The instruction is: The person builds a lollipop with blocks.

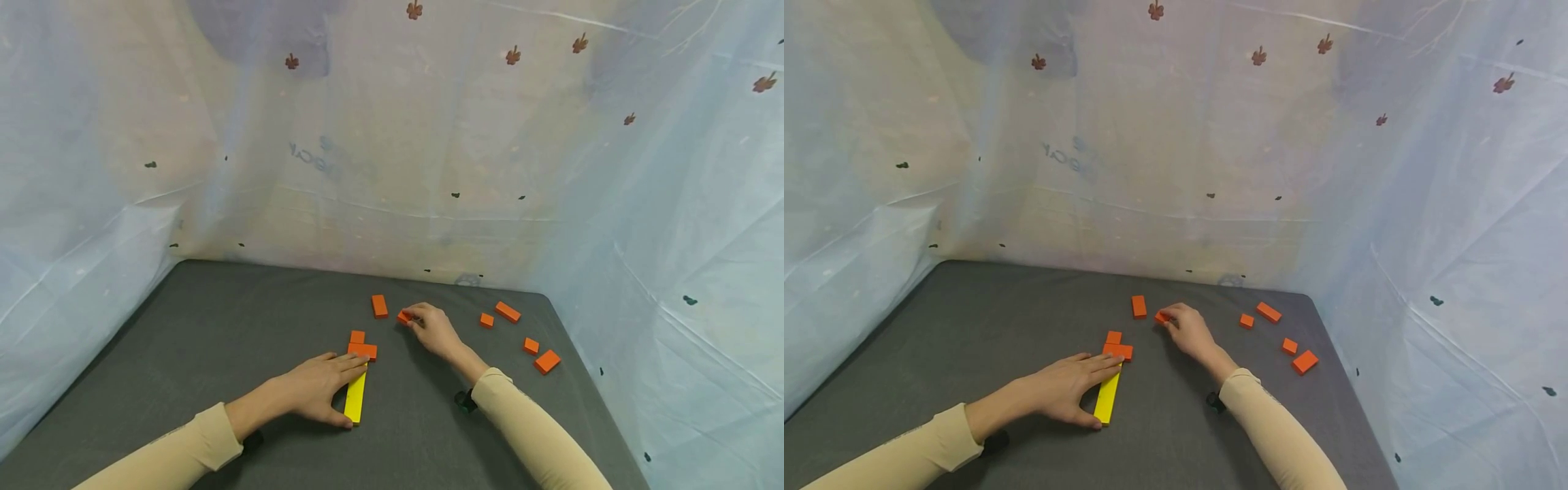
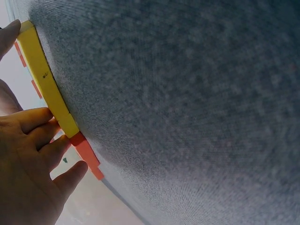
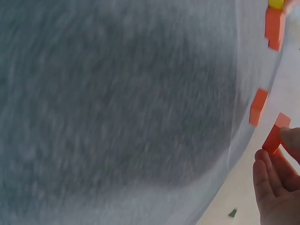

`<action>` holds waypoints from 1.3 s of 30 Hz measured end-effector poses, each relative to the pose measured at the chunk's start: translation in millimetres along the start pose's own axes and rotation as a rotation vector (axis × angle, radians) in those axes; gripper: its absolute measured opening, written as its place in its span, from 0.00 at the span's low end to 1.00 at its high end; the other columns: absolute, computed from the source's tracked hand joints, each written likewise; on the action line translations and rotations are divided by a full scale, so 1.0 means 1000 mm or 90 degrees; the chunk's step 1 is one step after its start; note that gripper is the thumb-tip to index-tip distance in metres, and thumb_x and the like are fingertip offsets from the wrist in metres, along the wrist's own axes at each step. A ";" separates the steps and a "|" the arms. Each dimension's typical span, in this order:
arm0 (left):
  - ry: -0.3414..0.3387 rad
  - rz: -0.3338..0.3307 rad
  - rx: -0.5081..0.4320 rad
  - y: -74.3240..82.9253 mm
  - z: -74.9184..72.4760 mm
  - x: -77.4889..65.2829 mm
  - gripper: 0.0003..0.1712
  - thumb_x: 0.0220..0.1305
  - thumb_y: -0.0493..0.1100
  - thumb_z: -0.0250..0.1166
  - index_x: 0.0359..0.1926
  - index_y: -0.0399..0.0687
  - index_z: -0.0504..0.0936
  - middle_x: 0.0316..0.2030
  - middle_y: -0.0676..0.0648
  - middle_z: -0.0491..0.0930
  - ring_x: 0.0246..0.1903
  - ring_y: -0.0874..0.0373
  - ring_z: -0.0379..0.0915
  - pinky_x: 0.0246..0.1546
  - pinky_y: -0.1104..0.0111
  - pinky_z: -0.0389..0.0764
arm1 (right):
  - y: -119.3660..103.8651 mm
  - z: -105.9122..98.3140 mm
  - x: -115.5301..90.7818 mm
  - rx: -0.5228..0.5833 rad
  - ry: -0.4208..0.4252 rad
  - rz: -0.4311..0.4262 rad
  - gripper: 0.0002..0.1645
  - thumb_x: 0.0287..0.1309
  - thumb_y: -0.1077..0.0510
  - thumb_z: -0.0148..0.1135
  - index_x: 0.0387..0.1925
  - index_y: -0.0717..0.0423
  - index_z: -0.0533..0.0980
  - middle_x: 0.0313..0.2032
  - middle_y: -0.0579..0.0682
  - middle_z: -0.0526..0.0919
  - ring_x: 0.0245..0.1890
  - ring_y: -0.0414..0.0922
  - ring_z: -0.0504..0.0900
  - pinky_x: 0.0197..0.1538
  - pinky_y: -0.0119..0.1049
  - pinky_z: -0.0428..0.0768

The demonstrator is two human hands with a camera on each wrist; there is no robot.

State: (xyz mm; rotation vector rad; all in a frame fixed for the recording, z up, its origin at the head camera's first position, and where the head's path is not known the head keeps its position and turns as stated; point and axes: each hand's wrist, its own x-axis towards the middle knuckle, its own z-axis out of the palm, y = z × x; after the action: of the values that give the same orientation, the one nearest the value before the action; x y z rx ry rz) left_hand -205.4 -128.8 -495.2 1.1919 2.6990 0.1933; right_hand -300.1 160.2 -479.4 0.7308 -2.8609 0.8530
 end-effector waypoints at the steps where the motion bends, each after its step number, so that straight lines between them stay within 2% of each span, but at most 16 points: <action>1: 0.000 -0.001 0.001 0.000 0.000 0.000 0.62 0.57 0.80 0.65 0.80 0.49 0.62 0.80 0.50 0.58 0.78 0.53 0.55 0.74 0.45 0.63 | -0.002 0.002 0.000 0.001 -0.005 -0.009 0.19 0.70 0.64 0.65 0.61 0.60 0.82 0.59 0.59 0.82 0.52 0.53 0.85 0.52 0.47 0.85; 7: 0.003 -0.003 0.004 0.000 0.001 0.000 0.62 0.56 0.81 0.65 0.80 0.49 0.63 0.80 0.50 0.59 0.78 0.53 0.56 0.73 0.45 0.63 | -0.015 0.012 -0.003 -0.007 -0.042 -0.067 0.20 0.70 0.65 0.64 0.61 0.61 0.81 0.58 0.59 0.83 0.52 0.53 0.85 0.53 0.48 0.85; 13: -0.002 -0.006 0.005 0.000 0.001 0.001 0.62 0.56 0.81 0.64 0.80 0.50 0.62 0.80 0.50 0.58 0.78 0.53 0.56 0.74 0.45 0.63 | -0.024 0.020 -0.003 -0.038 -0.076 -0.109 0.20 0.70 0.65 0.65 0.61 0.59 0.81 0.57 0.57 0.83 0.57 0.53 0.83 0.58 0.49 0.83; 27: -0.001 -0.006 0.003 0.001 -0.001 0.000 0.62 0.56 0.80 0.65 0.80 0.49 0.62 0.80 0.50 0.59 0.78 0.52 0.56 0.74 0.45 0.63 | -0.034 0.033 0.002 -0.066 -0.126 -0.136 0.19 0.70 0.64 0.64 0.61 0.58 0.82 0.59 0.54 0.84 0.59 0.51 0.83 0.61 0.46 0.82; 34: 0.000 -0.007 0.004 0.002 0.000 0.001 0.62 0.56 0.80 0.66 0.80 0.49 0.62 0.80 0.50 0.58 0.78 0.52 0.56 0.73 0.45 0.63 | -0.035 0.038 0.003 -0.082 -0.121 -0.165 0.18 0.71 0.64 0.63 0.60 0.59 0.82 0.58 0.55 0.84 0.60 0.52 0.82 0.62 0.47 0.81; 39: 0.000 -0.005 0.009 0.000 0.001 0.000 0.62 0.56 0.80 0.65 0.81 0.49 0.62 0.80 0.50 0.58 0.78 0.52 0.56 0.73 0.45 0.63 | -0.037 0.039 0.004 -0.085 -0.126 -0.167 0.18 0.72 0.64 0.63 0.60 0.59 0.82 0.59 0.54 0.84 0.60 0.51 0.82 0.63 0.46 0.80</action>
State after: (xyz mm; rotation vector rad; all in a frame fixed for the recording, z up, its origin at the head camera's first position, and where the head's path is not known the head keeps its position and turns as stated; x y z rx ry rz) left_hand -205.1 -128.8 -495.6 1.1841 2.7089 0.1727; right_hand -283.7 111.0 -493.1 1.1994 -2.8588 0.5780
